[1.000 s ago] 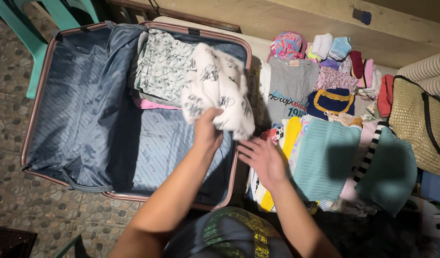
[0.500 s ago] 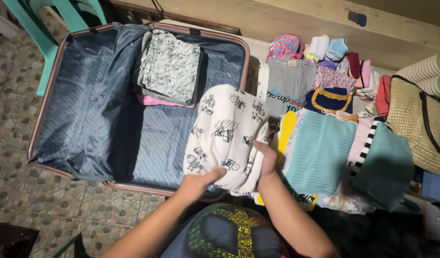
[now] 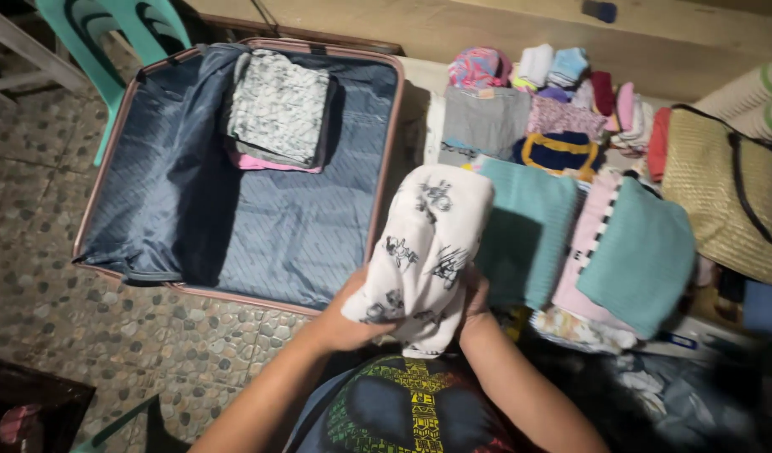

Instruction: Packing several pieces of folded clothing into a suitcase.

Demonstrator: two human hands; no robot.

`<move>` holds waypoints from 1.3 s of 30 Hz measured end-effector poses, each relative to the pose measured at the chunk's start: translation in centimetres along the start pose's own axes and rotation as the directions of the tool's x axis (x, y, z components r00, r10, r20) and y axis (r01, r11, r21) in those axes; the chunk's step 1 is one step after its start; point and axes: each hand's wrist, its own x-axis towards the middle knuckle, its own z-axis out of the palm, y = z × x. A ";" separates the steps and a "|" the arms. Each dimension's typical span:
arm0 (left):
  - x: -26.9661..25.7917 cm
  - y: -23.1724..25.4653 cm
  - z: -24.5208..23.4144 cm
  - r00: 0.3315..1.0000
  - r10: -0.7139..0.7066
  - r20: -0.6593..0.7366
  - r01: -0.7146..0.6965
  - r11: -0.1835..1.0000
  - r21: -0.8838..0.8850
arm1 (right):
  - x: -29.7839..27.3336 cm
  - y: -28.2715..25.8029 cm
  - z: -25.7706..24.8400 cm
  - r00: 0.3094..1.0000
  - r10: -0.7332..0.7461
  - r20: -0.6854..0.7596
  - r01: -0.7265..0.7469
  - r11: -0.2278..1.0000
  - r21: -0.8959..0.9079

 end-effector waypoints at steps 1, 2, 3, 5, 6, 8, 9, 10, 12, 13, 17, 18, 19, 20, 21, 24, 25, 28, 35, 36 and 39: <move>0.9 1.1 0.3 1.000 0.004 0.006 -0.004 1.000 0.001 | -0.3 -1.0 -1.7 1.000 -0.007 0.002 0.007 1.000 -0.001; 1.6 2.1 0.8 1.000 -0.023 0.013 0.023 1.000 -0.017 | -0.5 -2.0 -3.4 0.997 -0.073 0.017 0.074 0.992 -0.098; 2.4 3.2 1.1 0.999 -0.050 0.021 0.051 0.998 -0.035 | -0.6 -3.1 -5.1 0.990 -0.137 0.038 0.141 0.971 -0.192; 3.3 3.6 1.9 0.993 -0.067 -0.095 0.073 0.996 0.053 | -1.0 -5.7 -3.8 0.986 -0.144 0.085 0.162 0.950 -0.266; 3.8 3.9 2.2 0.974 -0.075 -0.214 0.106 0.985 0.138 | -1.1 -7.0 -3.1 0.981 -0.144 0.132 0.181 0.924 -0.336; 2.8 -1.2 1.7 0.944 -0.118 -0.309 0.143 0.988 0.060 | -2.3 -9.0 1.7 0.959 -0.163 0.230 0.259 0.833 -0.490; 2.2 -3.7 1.3 0.901 -0.170 -0.398 0.178 0.984 -0.018 | -2.8 -9.9 4.2 0.931 -0.161 0.328 0.339 0.713 -0.614; 2.6 -1.3 2.3 0.903 -0.166 -0.396 0.174 0.985 -0.017 | -3.5 -10.4 6.9 0.929 -0.163 0.331 0.343 0.710 -0.614; 3.3 3.5 4.0 0.912 -0.406 -0.063 0.219 0.610 -0.762 | -4.8 -11.1 12.3 0.532 0.001 0.847 0.836 -0.162 -0.525; 3.8 4.3 4.7 0.913 -0.403 -0.061 0.220 0.613 -0.759 | -4.9 -11.0 12.2 0.528 -0.002 0.849 0.837 -0.166 -0.521; 3.8 2.4 5.7 0.897 -0.269 0.351 0.383 0.077 -0.921 | -6.1 -9.2 9.5 0.661 -0.043 0.749 0.721 -0.239 -0.650; 3.8 0.8 5.3 0.886 -0.243 0.394 0.424 0.087 -0.901 | -6.2 -8.8 8.4 0.790 -0.134 0.599 0.592 -0.090 -0.801; 3.9 0.7 5.2 0.885 -0.240 0.400 0.429 0.085 -0.899 | -6.7 -7.9 9.8 0.790 -0.137 0.598 0.590 -0.095 -0.801; 4.0 0.5 5.0 0.878 -0.259 0.402 0.450 0.160 -0.879 | -7.1 -6.9 11.2 0.788 -0.276 0.551 0.503 -0.229 -0.833; 4.2 0.4 4.8 0.872 -0.279 0.402 0.468 0.235 -0.852 | -7.4 -6.0 12.6 0.755 -0.413 0.510 0.390 -0.342 -0.855; 4.5 1.8 4.8 0.873 -0.249 0.420 0.473 0.216 -0.854 | -7.6 -5.6 12.0 0.791 -0.566 0.234 0.433 0.247 -0.867; 4.7 1.7 4.7 0.870 -0.248 0.426 0.478 0.213 -0.852 | -7.8 -5.3 11.1 0.788 -0.570 0.232 0.432 0.245 -0.868; 5.0 1.3 4.8 0.848 -0.228 0.478 0.521 0.199 -0.830 | -8.5 -4.6 10.5 0.982 -0.189 0.028 0.190 0.949 -0.253; 5.7 0.8 6.3 0.814 -0.441 0.378 0.565 0.448 -0.693 | -10.8 -6.9 7.5 0.949 -0.302 0.087 0.310 0.943 -0.116; 5.8 1.2 6.6 0.822 -0.471 0.319 0.555 0.539 -0.634 | -11.4 -7.7 5.1 0.926 -0.365 0.098 0.370 0.928 -0.037; 5.3 1.3 7.5 0.854 -0.457 0.249 0.514 0.662 -0.545 | -11.3 -8.4 -1.2 0.901 -0.431 -0.053 0.419 0.894 -0.159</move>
